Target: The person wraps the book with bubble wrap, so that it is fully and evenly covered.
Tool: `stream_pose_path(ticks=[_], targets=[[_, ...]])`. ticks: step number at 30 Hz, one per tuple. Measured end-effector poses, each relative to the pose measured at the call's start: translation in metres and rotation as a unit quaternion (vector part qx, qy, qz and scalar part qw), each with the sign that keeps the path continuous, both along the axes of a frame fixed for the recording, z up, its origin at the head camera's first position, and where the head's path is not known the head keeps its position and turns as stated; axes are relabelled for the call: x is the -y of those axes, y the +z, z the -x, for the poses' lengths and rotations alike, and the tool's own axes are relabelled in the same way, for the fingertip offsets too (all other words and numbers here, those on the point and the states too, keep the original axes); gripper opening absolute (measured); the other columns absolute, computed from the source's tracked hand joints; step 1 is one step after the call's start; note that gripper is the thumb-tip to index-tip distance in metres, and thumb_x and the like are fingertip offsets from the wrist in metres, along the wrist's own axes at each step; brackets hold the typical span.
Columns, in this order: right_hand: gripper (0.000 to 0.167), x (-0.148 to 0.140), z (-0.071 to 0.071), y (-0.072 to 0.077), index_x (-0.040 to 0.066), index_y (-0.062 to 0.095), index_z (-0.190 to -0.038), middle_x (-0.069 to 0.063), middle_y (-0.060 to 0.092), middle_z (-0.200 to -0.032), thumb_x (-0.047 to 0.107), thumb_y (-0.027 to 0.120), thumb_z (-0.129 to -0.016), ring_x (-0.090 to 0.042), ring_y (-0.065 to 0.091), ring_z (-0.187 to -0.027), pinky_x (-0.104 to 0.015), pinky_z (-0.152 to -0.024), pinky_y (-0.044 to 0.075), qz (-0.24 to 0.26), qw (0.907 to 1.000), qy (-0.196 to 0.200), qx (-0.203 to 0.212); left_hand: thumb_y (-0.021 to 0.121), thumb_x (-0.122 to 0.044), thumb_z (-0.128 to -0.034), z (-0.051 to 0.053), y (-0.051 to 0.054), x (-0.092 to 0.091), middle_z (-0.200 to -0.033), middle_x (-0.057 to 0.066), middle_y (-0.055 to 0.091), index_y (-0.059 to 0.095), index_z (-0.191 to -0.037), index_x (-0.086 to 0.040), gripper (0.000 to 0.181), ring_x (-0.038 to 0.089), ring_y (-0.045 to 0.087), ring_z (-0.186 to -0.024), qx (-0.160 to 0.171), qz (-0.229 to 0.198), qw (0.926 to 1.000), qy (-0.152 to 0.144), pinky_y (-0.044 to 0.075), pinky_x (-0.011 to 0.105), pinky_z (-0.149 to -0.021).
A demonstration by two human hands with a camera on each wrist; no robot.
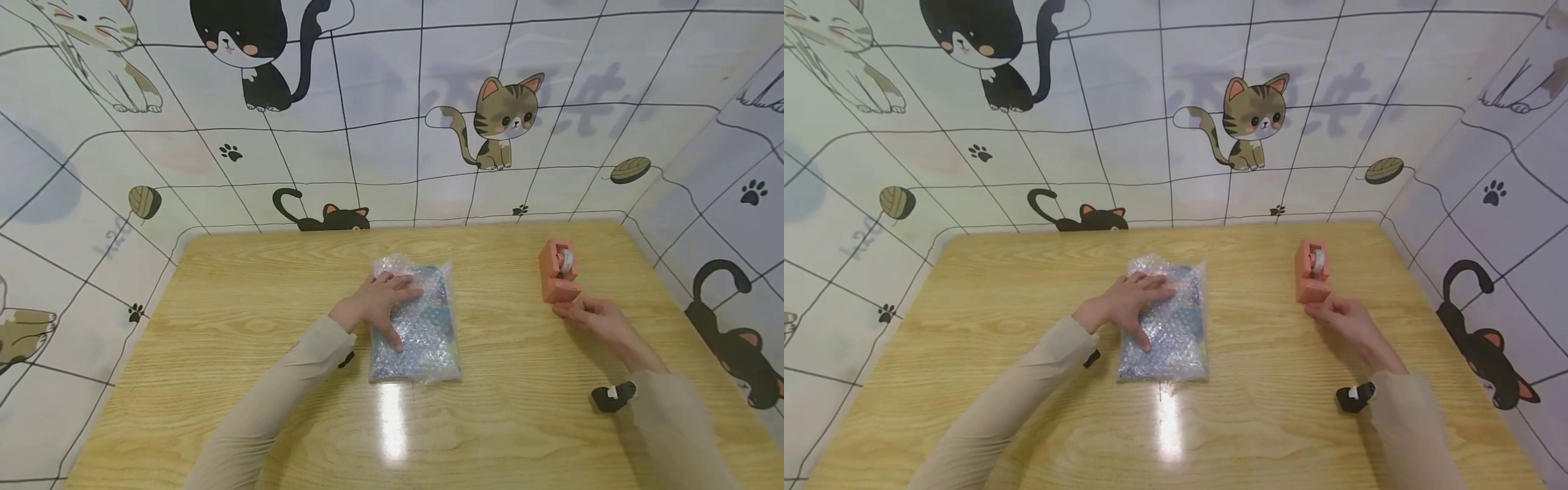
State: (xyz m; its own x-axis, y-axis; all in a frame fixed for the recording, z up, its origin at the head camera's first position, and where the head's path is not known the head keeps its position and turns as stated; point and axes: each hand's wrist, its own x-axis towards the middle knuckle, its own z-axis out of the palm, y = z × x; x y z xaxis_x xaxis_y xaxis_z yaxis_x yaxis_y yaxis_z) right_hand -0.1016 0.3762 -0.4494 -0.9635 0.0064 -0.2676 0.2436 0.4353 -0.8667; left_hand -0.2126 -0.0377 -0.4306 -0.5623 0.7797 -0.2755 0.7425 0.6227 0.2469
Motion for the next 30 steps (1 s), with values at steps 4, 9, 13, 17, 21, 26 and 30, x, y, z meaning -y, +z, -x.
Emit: stream_pose_path(ticks=[4,9,13,17,21,26,30], targets=[[0.029,0.004,-0.008,-0.001,-0.007,0.061,-0.087,0.022,0.064,-0.092,0.021,0.059,-0.094,0.013,0.052,-0.085,-0.01,-0.07,0.044,-0.034,0.9981,-0.002,-0.051,0.081,-0.062,-0.0538,0.0,0.0,0.0,-0.156,0.004,0.016,0.029,-0.148,-0.026,0.113,0.032,0.017,-0.138,-0.003,0.002,1.0,-0.001,0.018,0.057,-0.108],[0.028,0.027,-0.014,0.005,-0.012,0.063,-0.094,0.013,0.069,-0.077,0.015,0.063,-0.091,0.004,0.062,-0.072,-0.015,-0.062,0.051,-0.045,0.992,-0.051,-0.107,0.081,-0.062,-0.0536,0.0,-0.001,-0.001,-0.156,0.004,0.016,0.029,-0.148,-0.027,0.113,0.032,0.017,-0.138,-0.006,0.003,1.0,0.0,0.018,0.056,-0.108],[0.027,0.054,-0.013,0.014,-0.012,0.063,-0.095,0.009,0.069,-0.072,0.015,0.064,-0.09,0.001,0.065,-0.067,-0.018,-0.059,0.052,-0.056,0.9842,-0.073,-0.151,0.08,-0.062,-0.0536,0.001,-0.001,-0.001,-0.156,0.003,0.014,0.028,-0.148,-0.028,0.114,0.032,0.015,-0.139,-0.002,0.008,1.0,0.005,0.015,0.056,-0.109],[0.015,0.086,-0.005,0.019,-0.006,0.067,-0.088,-0.004,0.069,-0.068,0.009,0.067,-0.087,0.002,0.063,-0.06,-0.016,-0.05,0.047,-0.098,0.9654,-0.065,-0.233,0.081,-0.062,-0.0537,0.001,-0.003,0.0,-0.156,0.003,0.015,0.028,-0.148,-0.028,0.113,0.032,0.015,-0.139,-0.004,0.006,1.0,0.005,0.015,0.056,-0.109],[0.003,0.123,0.006,0.021,-0.002,0.067,-0.08,-0.011,0.066,-0.063,0.0,0.068,-0.082,-0.005,0.061,-0.053,-0.016,-0.042,0.04,-0.132,0.942,-0.032,-0.307,0.081,-0.062,-0.0534,0.003,-0.005,0.0,-0.156,0.002,0.015,0.028,-0.148,-0.029,0.113,0.032,0.015,-0.139,-0.005,0.004,1.0,0.007,0.016,0.056,-0.109],[0.009,0.164,0.019,0.017,0.003,0.063,-0.075,-0.005,0.064,-0.063,-0.004,0.067,-0.079,-0.018,0.06,-0.054,-0.021,-0.044,0.042,-0.156,0.9304,0.012,-0.331,0.081,-0.062,-0.0527,0.003,-0.005,0.0,-0.156,0.001,0.014,0.028,-0.148,-0.029,0.114,0.031,0.014,-0.139,0.0,0.003,0.9999,0.012,0.014,0.056,-0.109],[0.014,0.189,0.029,0.014,0.004,0.059,-0.071,-0.007,0.064,-0.065,-0.007,0.067,-0.075,-0.018,0.06,-0.056,-0.023,-0.045,0.045,-0.165,0.9234,0.045,-0.344,0.081,-0.062,-0.0524,0.003,-0.005,0.0,-0.156,0.0,0.014,0.028,-0.148,-0.03,0.114,0.03,0.014,-0.14,0.003,0.004,0.9998,0.017,0.013,0.056,-0.11]])
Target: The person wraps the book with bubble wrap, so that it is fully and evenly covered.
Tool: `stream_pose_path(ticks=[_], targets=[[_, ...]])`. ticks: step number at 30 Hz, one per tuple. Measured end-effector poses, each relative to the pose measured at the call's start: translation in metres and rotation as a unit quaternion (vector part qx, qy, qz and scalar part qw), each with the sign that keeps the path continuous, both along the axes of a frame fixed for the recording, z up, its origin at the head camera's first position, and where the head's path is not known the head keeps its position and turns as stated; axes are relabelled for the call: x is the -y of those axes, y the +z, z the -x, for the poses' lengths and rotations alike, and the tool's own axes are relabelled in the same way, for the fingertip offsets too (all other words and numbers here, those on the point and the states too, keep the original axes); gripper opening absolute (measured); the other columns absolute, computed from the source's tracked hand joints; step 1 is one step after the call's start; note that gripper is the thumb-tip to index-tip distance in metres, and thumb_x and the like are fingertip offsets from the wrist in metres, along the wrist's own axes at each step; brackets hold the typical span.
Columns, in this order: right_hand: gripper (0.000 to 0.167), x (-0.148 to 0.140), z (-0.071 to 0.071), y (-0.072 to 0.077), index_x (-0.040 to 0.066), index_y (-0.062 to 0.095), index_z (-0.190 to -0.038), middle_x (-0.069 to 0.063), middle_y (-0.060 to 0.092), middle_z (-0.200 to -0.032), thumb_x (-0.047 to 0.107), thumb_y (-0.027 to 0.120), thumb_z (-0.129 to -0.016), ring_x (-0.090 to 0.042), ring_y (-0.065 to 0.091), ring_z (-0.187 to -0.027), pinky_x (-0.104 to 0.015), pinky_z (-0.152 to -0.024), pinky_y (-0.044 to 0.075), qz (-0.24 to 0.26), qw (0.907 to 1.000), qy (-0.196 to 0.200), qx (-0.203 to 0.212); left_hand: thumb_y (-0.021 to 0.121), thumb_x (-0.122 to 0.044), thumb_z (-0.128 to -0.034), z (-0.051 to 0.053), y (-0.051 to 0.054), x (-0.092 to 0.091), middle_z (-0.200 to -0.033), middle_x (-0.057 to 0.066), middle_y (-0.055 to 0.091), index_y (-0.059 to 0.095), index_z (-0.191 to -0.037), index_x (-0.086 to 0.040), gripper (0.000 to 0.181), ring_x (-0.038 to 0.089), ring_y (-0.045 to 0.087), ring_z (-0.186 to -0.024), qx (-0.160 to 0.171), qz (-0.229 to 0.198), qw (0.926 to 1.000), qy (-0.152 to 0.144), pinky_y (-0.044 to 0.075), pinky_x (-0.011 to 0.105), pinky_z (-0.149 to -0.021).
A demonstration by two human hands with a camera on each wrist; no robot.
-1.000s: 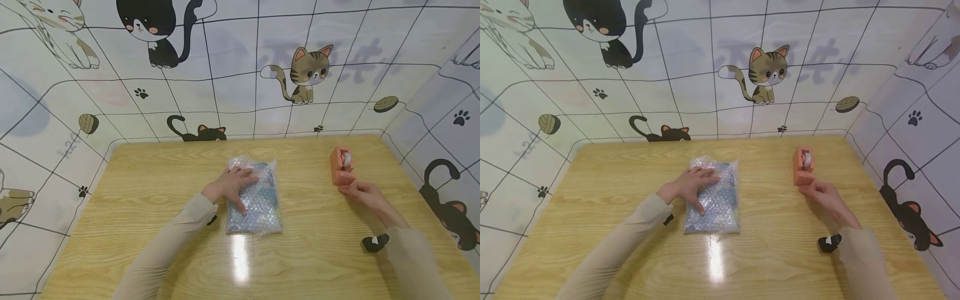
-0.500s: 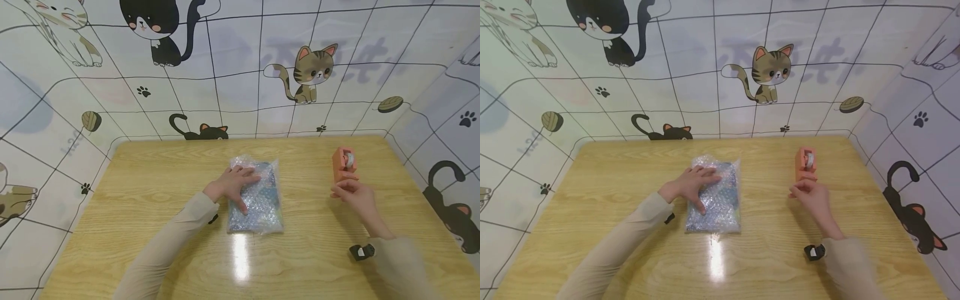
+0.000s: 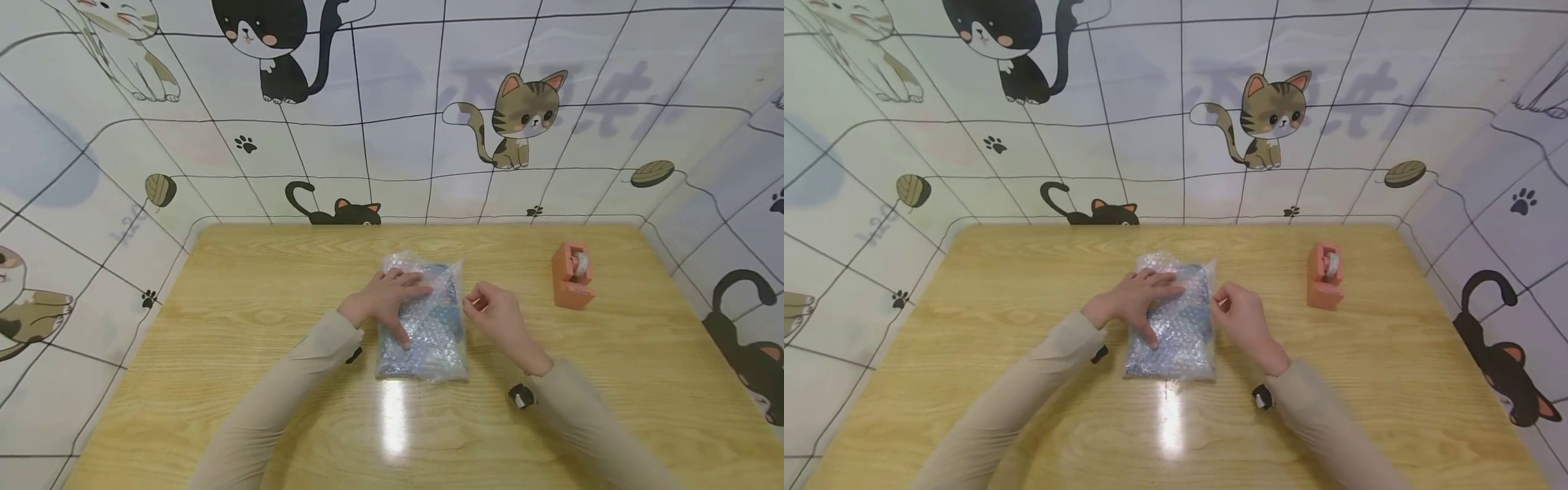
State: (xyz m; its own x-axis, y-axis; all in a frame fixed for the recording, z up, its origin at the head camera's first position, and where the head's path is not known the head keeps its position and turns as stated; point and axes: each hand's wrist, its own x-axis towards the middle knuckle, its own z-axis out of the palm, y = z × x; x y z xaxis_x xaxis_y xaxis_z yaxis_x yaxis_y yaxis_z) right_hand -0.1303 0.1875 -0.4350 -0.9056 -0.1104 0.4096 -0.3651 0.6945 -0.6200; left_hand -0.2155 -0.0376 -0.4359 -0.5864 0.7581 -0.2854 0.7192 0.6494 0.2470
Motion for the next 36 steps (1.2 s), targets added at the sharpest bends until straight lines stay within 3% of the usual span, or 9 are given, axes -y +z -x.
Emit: stream_pose_path(ticks=[5,9,13,22,29,33,36], targets=[[0.021,0.02,0.01,-0.004,0.004,0.052,-0.067,-0.005,0.056,-0.061,-0.011,0.066,-0.07,-0.014,0.053,-0.053,-0.022,-0.045,0.043,-0.079,0.9933,0.05,-0.069,0.081,-0.063,-0.0525,0.001,-0.001,-0.001,-0.156,0.0,0.014,0.027,-0.148,-0.031,0.114,0.031,0.013,-0.14,0.002,0.005,1.0,0.004,0.013,0.056,-0.11],[0.028,0.03,0.015,-0.01,0.005,0.046,-0.067,-0.003,0.045,-0.061,-0.013,0.066,-0.067,-0.01,0.04,-0.052,-0.021,-0.044,0.037,-0.143,0.9773,0.086,-0.13,0.08,-0.065,-0.0519,0.001,-0.002,-0.001,-0.157,0.0,0.013,0.025,-0.149,-0.032,0.116,0.03,0.013,-0.14,-0.001,0.006,1.0,0.004,0.013,0.057,-0.109],[0.024,0.036,0.018,-0.015,0.002,0.047,-0.071,-0.006,0.047,-0.065,-0.013,0.065,-0.067,-0.012,0.04,-0.051,-0.023,-0.043,0.039,-0.199,0.9578,0.114,-0.173,0.08,-0.066,-0.051,0.002,-0.003,-0.001,-0.157,0.0,0.012,0.024,-0.149,-0.033,0.117,0.03,0.012,-0.14,-0.001,0.007,1.0,0.004,0.013,0.057,-0.109],[0.015,0.043,0.021,-0.02,-0.004,0.052,-0.078,-0.011,0.055,-0.072,-0.012,0.06,-0.069,-0.016,0.049,-0.052,-0.025,-0.044,0.044,-0.294,0.921,0.146,-0.21,0.081,-0.063,-0.0502,0.001,-0.002,0.001,-0.157,0.0,0.013,0.025,-0.149,-0.032,0.117,0.03,0.011,-0.14,0.008,-0.007,0.9999,0.009,0.011,0.057,-0.11],[0.02,0.043,0.018,-0.022,0.002,0.05,-0.08,-0.006,0.055,-0.075,-0.007,0.066,-0.073,-0.016,0.053,-0.06,-0.028,-0.054,0.046,-0.347,0.9004,0.177,-0.194,0.082,-0.063,-0.0505,0.001,-0.002,0.0,-0.157,-0.001,0.013,0.026,-0.148,-0.032,0.117,0.029,0.012,-0.14,0.009,-0.006,0.9999,0.008,0.011,0.057,-0.11],[0.016,0.041,0.018,-0.023,0.003,0.051,-0.081,-0.006,0.056,-0.075,-0.003,0.064,-0.075,-0.017,0.055,-0.062,-0.03,-0.056,0.046,-0.35,0.8983,0.179,-0.196,0.081,-0.063,-0.0508,0.001,-0.002,-0.001,-0.157,-0.002,0.012,0.026,-0.148,-0.032,0.117,0.028,0.013,-0.14,0.005,0.0,1.0,0.008,0.011,0.057,-0.11],[0.015,0.039,0.02,-0.022,0.002,0.051,-0.079,-0.006,0.055,-0.071,-0.004,0.065,-0.075,-0.017,0.051,-0.056,-0.029,-0.052,0.044,-0.299,0.9191,0.162,-0.199,0.081,-0.064,-0.0506,0.001,-0.002,-0.001,-0.157,-0.002,0.013,0.025,-0.148,-0.033,0.117,0.029,0.012,-0.14,0.005,0.002,0.9999,0.009,0.011,0.057,-0.11]])
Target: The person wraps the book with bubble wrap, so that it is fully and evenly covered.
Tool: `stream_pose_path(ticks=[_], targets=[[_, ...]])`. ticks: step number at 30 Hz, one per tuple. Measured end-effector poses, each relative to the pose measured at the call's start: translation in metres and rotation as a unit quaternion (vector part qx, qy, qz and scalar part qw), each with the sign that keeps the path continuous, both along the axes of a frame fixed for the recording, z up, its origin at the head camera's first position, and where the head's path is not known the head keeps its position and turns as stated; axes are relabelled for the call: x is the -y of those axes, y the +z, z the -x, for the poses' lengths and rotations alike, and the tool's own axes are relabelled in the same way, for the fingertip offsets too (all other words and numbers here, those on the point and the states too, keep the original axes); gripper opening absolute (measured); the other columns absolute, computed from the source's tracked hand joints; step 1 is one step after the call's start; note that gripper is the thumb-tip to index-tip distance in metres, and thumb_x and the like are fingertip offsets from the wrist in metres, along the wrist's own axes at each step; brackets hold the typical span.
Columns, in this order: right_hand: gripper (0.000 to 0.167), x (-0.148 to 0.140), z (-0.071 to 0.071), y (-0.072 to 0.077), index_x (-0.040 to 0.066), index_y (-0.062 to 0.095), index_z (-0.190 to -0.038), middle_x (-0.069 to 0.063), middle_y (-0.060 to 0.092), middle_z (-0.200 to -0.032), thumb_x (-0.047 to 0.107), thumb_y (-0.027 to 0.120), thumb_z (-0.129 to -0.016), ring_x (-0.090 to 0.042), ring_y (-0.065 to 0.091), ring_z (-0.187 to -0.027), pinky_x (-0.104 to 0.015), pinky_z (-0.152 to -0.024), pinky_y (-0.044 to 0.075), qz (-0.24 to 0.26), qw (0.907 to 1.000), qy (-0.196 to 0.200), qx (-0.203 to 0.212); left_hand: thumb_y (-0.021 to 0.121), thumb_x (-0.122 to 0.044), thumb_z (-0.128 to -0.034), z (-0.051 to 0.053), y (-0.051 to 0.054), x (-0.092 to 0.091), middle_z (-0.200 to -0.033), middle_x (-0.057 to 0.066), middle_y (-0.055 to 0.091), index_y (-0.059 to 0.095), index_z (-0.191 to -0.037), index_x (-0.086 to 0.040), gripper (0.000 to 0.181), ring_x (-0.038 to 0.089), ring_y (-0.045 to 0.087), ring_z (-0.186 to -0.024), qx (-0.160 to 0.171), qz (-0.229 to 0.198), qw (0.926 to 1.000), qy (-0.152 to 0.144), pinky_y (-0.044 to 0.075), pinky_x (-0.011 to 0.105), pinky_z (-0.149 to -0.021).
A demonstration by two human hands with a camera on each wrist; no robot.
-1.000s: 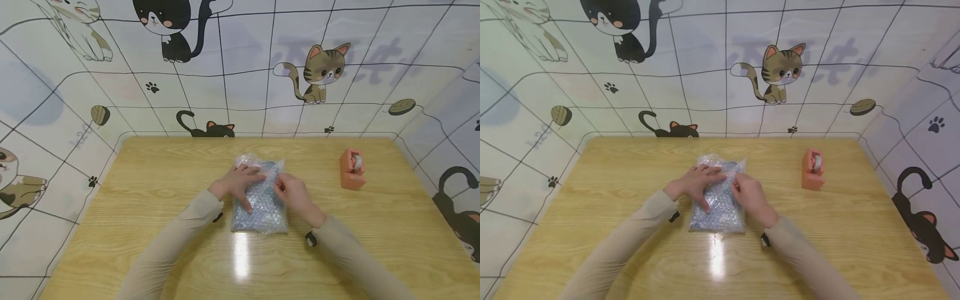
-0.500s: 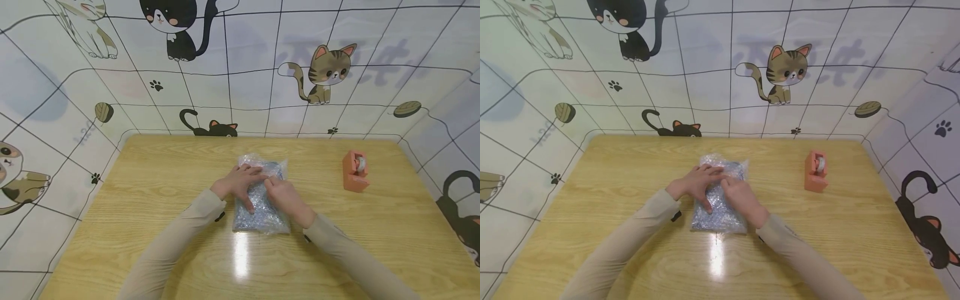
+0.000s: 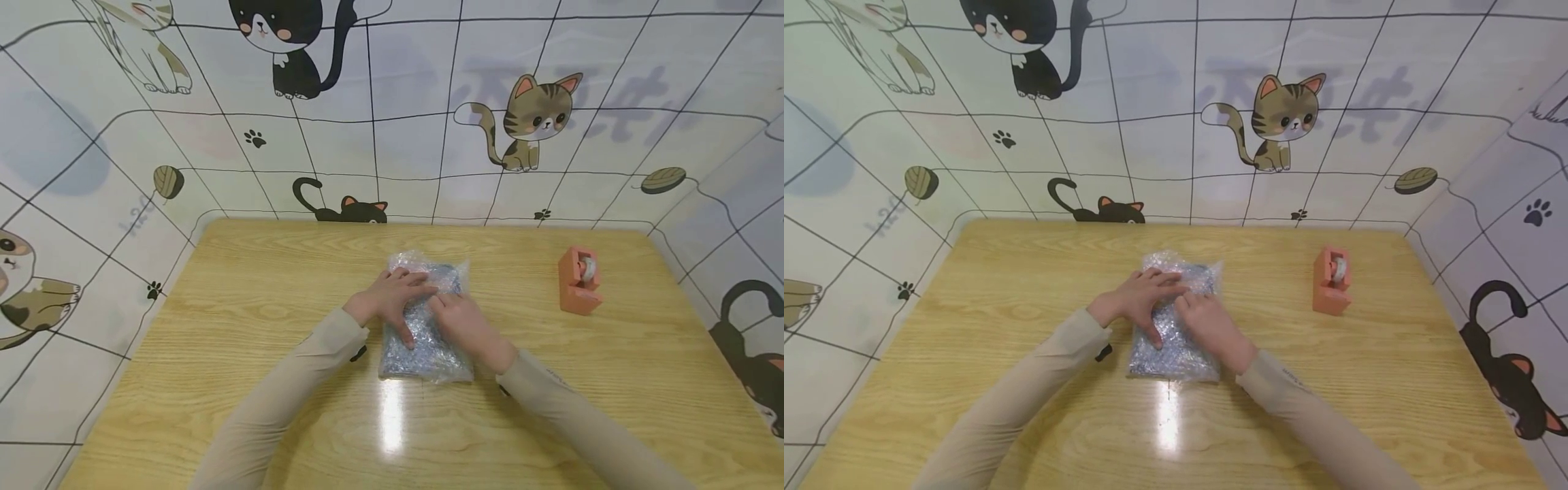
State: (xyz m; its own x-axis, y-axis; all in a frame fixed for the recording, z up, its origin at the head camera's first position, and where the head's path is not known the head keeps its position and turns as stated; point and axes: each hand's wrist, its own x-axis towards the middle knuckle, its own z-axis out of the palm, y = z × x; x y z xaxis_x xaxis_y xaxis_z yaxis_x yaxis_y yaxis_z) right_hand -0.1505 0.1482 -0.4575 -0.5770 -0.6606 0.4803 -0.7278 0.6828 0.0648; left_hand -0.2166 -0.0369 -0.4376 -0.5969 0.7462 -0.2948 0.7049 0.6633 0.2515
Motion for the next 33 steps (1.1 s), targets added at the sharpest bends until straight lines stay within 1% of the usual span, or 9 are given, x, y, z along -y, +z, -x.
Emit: stream_pose_path(ticks=[3,5,9,12,17,19,25,30,33], targets=[[0.017,-0.001,0.002,0.002,0.003,0.053,-0.074,-0.005,0.055,-0.066,-0.004,0.068,-0.073,-0.015,0.048,-0.051,-0.027,-0.048,0.043,0.086,0.9957,-0.024,0.026,0.08,-0.066,-0.0507,0.0,0.001,0.0,-0.157,-0.001,0.012,0.024,-0.149,-0.034,0.117,0.029,0.011,-0.14,0.0,0.005,1.0,-0.001,0.011,0.057,-0.11],[0.017,-0.002,0.003,0.005,0.005,0.055,-0.072,-0.003,0.056,-0.065,-0.003,0.07,-0.074,-0.012,0.048,-0.051,-0.024,-0.046,0.041,0.147,0.9853,-0.045,0.074,0.08,-0.066,-0.0509,0.0,0.001,0.0,-0.157,-0.001,0.012,0.024,-0.149,-0.033,0.117,0.029,0.012,-0.14,-0.001,0.006,1.0,-0.001,0.012,0.058,-0.11],[0.01,-0.004,0.005,0.005,0.005,0.061,-0.074,-0.003,0.061,-0.068,0.002,0.067,-0.082,-0.012,0.054,-0.057,-0.022,-0.05,0.045,0.256,0.9419,-0.092,0.197,0.079,-0.066,-0.0512,0.0,0.001,0.0,-0.157,-0.002,0.013,0.024,-0.149,-0.033,0.117,0.029,0.013,-0.14,-0.005,0.009,0.9999,-0.001,0.013,0.057,-0.109],[0.009,-0.007,0.008,0.0,0.0,0.066,-0.082,-0.009,0.066,-0.074,0.006,0.063,-0.088,-0.019,0.06,-0.066,-0.023,-0.059,0.049,0.335,0.8925,-0.115,0.279,0.079,-0.066,-0.0517,0.001,0.0,0.0,-0.157,-0.002,0.013,0.024,-0.149,-0.034,0.116,0.028,0.013,-0.14,-0.004,0.006,1.0,-0.002,0.013,0.057,-0.11],[0.022,-0.012,0.013,-0.001,-0.008,0.066,-0.096,-0.019,0.068,-0.092,0.012,0.056,-0.094,-0.024,0.065,-0.082,-0.027,-0.076,0.053,0.445,0.7682,-0.169,0.428,0.08,-0.065,-0.0525,0.001,0.0,0.001,-0.157,-0.001,0.013,0.025,-0.149,-0.031,0.116,0.029,0.014,-0.14,0.0,-0.005,1.0,-0.005,0.014,0.056,-0.109],[0.025,-0.013,0.015,0.002,-0.008,0.066,-0.098,-0.018,0.069,-0.095,0.014,0.055,-0.095,-0.021,0.066,-0.085,-0.029,-0.08,0.052,0.45,0.7344,-0.198,0.468,0.08,-0.065,-0.0525,0.001,-0.001,0.002,-0.157,-0.001,0.013,0.024,-0.149,-0.029,0.117,0.03,0.014,-0.139,-0.002,-0.01,0.9999,-0.006,0.014,0.057,-0.109],[0.022,-0.016,0.025,0.011,-0.002,0.068,-0.095,-0.009,0.072,-0.088,0.016,0.057,-0.087,-0.012,0.066,-0.079,-0.025,-0.065,0.046,0.403,0.7071,-0.25,0.524,0.079,-0.066,-0.0506,0.0,-0.004,0.006,-0.156,-0.002,0.017,0.019,-0.151,-0.027,0.123,0.027,0.022,-0.136,-0.014,-0.031,0.9994,-0.006,0.02,0.055,-0.108],[0.021,-0.025,0.039,0.014,-0.005,0.065,-0.096,-0.007,0.072,-0.08,0.011,0.057,-0.085,-0.008,0.066,-0.069,-0.022,-0.057,0.046,0.38,0.6714,-0.232,0.592,0.083,-0.062,-0.0477,-0.002,-0.004,0.007,-0.153,-0.001,0.026,0.019,-0.15,-0.025,0.126,0.023,0.033,-0.128,-0.011,-0.065,0.9978,0.001,0.025,0.052,-0.106],[0.022,-0.028,0.046,0.017,-0.006,0.064,-0.097,-0.005,0.071,-0.076,0.011,0.056,-0.085,-0.008,0.066,-0.067,-0.022,-0.056,0.047,0.348,0.6605,-0.231,0.624,0.084,-0.06,-0.0467,-0.003,-0.003,0.006,-0.152,0.0,0.028,0.017,-0.15,-0.024,0.129,0.024,0.034,-0.128,-0.01,-0.072,0.9973,0.003,0.026,0.052,-0.106]])
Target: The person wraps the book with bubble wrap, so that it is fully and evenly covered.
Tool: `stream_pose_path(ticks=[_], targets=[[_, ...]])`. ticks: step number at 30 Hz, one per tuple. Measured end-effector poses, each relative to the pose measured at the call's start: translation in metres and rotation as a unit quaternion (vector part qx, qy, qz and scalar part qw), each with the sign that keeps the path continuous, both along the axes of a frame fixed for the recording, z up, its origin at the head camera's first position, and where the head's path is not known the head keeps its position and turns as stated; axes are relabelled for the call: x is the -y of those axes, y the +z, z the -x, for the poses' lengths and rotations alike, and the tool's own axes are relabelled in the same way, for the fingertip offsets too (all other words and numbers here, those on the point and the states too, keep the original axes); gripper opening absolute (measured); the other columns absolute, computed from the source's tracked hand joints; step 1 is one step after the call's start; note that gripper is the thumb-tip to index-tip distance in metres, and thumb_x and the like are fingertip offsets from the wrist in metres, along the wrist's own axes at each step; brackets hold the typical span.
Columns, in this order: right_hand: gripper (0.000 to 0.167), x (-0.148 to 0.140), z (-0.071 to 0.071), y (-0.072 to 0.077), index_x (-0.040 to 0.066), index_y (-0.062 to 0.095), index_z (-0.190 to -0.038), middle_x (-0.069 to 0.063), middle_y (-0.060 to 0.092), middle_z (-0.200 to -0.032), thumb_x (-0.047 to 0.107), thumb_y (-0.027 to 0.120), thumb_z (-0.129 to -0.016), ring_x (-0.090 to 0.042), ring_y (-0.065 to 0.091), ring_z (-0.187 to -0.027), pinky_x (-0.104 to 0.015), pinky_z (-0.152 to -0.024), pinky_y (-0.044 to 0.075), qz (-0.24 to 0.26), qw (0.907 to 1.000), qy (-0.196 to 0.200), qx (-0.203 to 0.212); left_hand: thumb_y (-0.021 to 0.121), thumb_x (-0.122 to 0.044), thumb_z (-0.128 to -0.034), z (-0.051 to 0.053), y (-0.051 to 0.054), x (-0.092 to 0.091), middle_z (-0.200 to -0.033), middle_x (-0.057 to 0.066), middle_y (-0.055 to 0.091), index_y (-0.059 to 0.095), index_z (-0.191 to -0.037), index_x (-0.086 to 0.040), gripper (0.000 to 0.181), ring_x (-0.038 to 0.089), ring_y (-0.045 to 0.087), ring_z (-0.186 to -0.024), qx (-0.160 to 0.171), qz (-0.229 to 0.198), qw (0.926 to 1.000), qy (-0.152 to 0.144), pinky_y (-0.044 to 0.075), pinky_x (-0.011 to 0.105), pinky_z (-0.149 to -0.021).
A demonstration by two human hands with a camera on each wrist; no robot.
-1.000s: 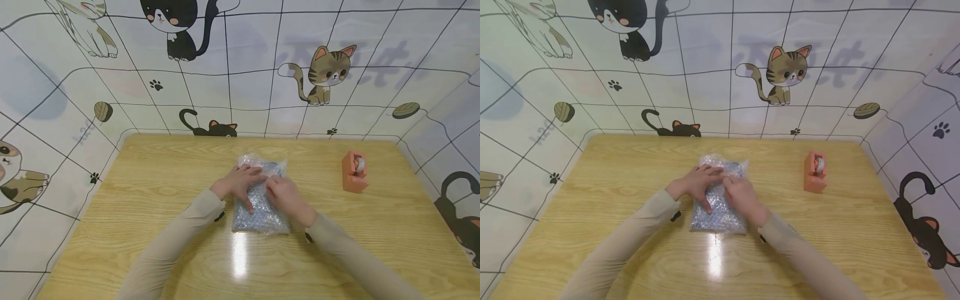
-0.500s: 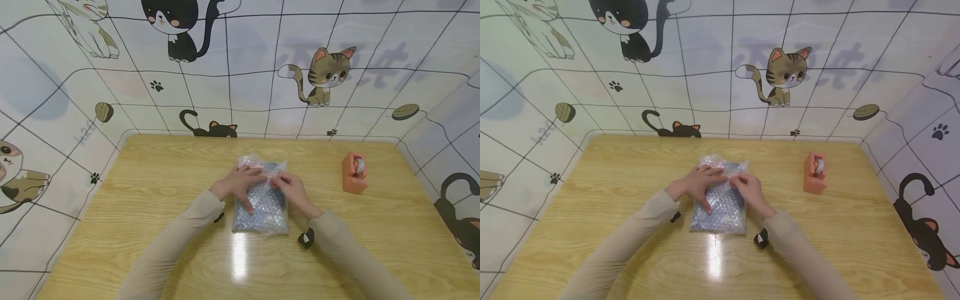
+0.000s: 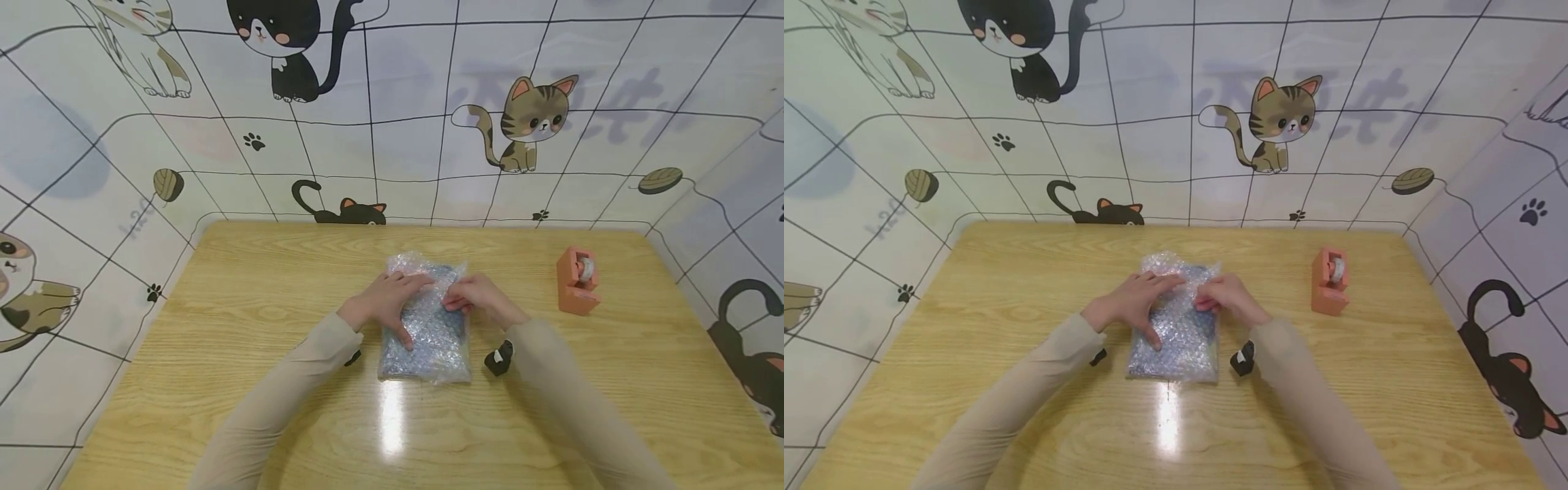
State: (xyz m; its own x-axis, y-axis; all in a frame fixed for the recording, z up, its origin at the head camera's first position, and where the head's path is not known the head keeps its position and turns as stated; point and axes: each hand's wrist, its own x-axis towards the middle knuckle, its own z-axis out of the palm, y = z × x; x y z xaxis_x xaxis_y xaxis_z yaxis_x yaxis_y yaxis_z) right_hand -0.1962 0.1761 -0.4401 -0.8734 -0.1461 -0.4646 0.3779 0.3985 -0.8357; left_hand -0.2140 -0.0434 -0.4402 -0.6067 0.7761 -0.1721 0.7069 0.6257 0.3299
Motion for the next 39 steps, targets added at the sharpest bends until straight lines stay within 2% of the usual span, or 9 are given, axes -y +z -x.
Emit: stream_pose_path(ticks=[8,18,23,26,32,34,36,38,39], targets=[[0.014,0.001,0.007,0.005,-0.002,0.066,-0.086,-0.003,0.07,-0.072,0.009,0.059,-0.082,-0.009,0.065,-0.064,-0.023,-0.057,0.048,-0.046,0.9978,0.047,0.014,0.079,-0.067,-0.0512,0.0,0.002,-0.004,-0.153,0.003,0.023,0.017,-0.151,-0.03,0.122,0.03,0.024,-0.136,-0.025,0.058,0.9979,-0.015,0.02,0.056,-0.108],[0.017,0.0,0.011,0.005,-0.01,0.065,-0.088,-0.005,0.068,-0.07,0.006,0.062,-0.083,-0.01,0.064,-0.062,-0.019,-0.058,0.051,-0.031,0.9966,0.076,0.007,0.075,-0.07,-0.0538,-0.002,0.011,-0.01,-0.153,0.004,0.023,0.024,-0.149,-0.032,0.114,0.026,0.024,-0.134,-0.049,0.113,0.9921,-0.024,0.026,0.052,-0.107],[0.02,-0.006,0.007,0.004,-0.01,0.067,-0.089,-0.008,0.07,-0.076,0.009,0.062,-0.087,-0.01,0.065,-0.067,-0.019,-0.058,0.047,-0.026,0.9938,0.104,-0.031,0.077,-0.069,-0.0529,-0.003,0.014,-0.013,-0.152,0.005,0.023,0.026,-0.148,-0.032,0.114,0.027,0.024,-0.134,-0.046,0.121,0.9914,-0.02,0.026,0.052,-0.107],[0.023,-0.009,0.0,0.003,-0.01,0.066,-0.094,-0.01,0.071,-0.082,0.012,0.061,-0.09,-0.012,0.066,-0.072,-0.022,-0.06,0.046,-0.023,0.9923,0.103,-0.064,0.077,-0.068,-0.0523,-0.003,0.014,-0.014,-0.153,0.005,0.023,0.026,-0.148,-0.033,0.114,0.027,0.024,-0.134,-0.041,0.124,0.9913,-0.017,0.025,0.051,-0.107],[0.032,-0.014,-0.008,0.001,-0.01,0.056,-0.115,-0.021,0.067,-0.096,0.014,0.057,-0.094,-0.027,0.067,-0.087,-0.034,-0.078,0.053,0.033,0.9919,0.05,-0.112,0.078,-0.068,-0.0522,-0.002,0.013,-0.015,-0.153,0.004,0.022,0.025,-0.148,-0.033,0.115,0.028,0.022,-0.136,-0.038,0.126,0.9912,-0.014,0.023,0.051,-0.108],[0.031,-0.018,-0.01,0.0,-0.009,0.057,-0.116,-0.023,0.066,-0.099,0.012,0.058,-0.093,-0.031,0.065,-0.09,-0.037,-0.081,0.053,0.033,0.9874,0.044,-0.148,0.078,-0.067,-0.0523,-0.002,0.012,-0.015,-0.153,0.004,0.022,0.025,-0.148,-0.032,0.115,0.028,0.022,-0.136,-0.035,0.126,0.9913,-0.013,0.022,0.052,-0.109],[0.027,-0.021,-0.013,-0.001,-0.007,0.061,-0.112,-0.02,0.066,-0.098,0.01,0.062,-0.09,-0.029,0.064,-0.088,-0.034,-0.077,0.053,-0.008,0.9768,0.064,-0.204,0.078,-0.067,-0.0523,-0.003,0.012,-0.015,-0.153,0.005,0.021,0.025,-0.148,-0.032,0.115,0.028,0.021,-0.136,-0.032,0.126,0.9915,-0.012,0.022,0.053,-0.109],[0.027,-0.023,-0.015,-0.003,-0.006,0.063,-0.108,-0.018,0.066,-0.097,0.006,0.068,-0.085,-0.027,0.062,-0.084,-0.033,-0.073,0.053,-0.05,0.9573,0.097,-0.268,0.078,-0.067,-0.052,-0.003,0.013,-0.015,-0.153,0.005,0.021,0.025,-0.148,-0.032,0.116,0.028,0.022,-0.136,-0.033,0.127,0.9912,-0.013,0.022,0.053,-0.109],[0.028,-0.023,-0.016,-0.004,-0.005,0.064,-0.107,-0.017,0.066,-0.096,0.005,0.071,-0.082,-0.026,0.062,-0.082,-0.032,-0.07,0.053,-0.078,0.9426,0.118,-0.302,0.078,-0.067,-0.0519,-0.003,0.013,-0.015,-0.154,0.005,0.021,0.025,-0.148,-0.032,0.116,0.028,0.021,-0.136,-0.033,0.128,0.9911,-0.013,0.022,0.053,-0.109]])
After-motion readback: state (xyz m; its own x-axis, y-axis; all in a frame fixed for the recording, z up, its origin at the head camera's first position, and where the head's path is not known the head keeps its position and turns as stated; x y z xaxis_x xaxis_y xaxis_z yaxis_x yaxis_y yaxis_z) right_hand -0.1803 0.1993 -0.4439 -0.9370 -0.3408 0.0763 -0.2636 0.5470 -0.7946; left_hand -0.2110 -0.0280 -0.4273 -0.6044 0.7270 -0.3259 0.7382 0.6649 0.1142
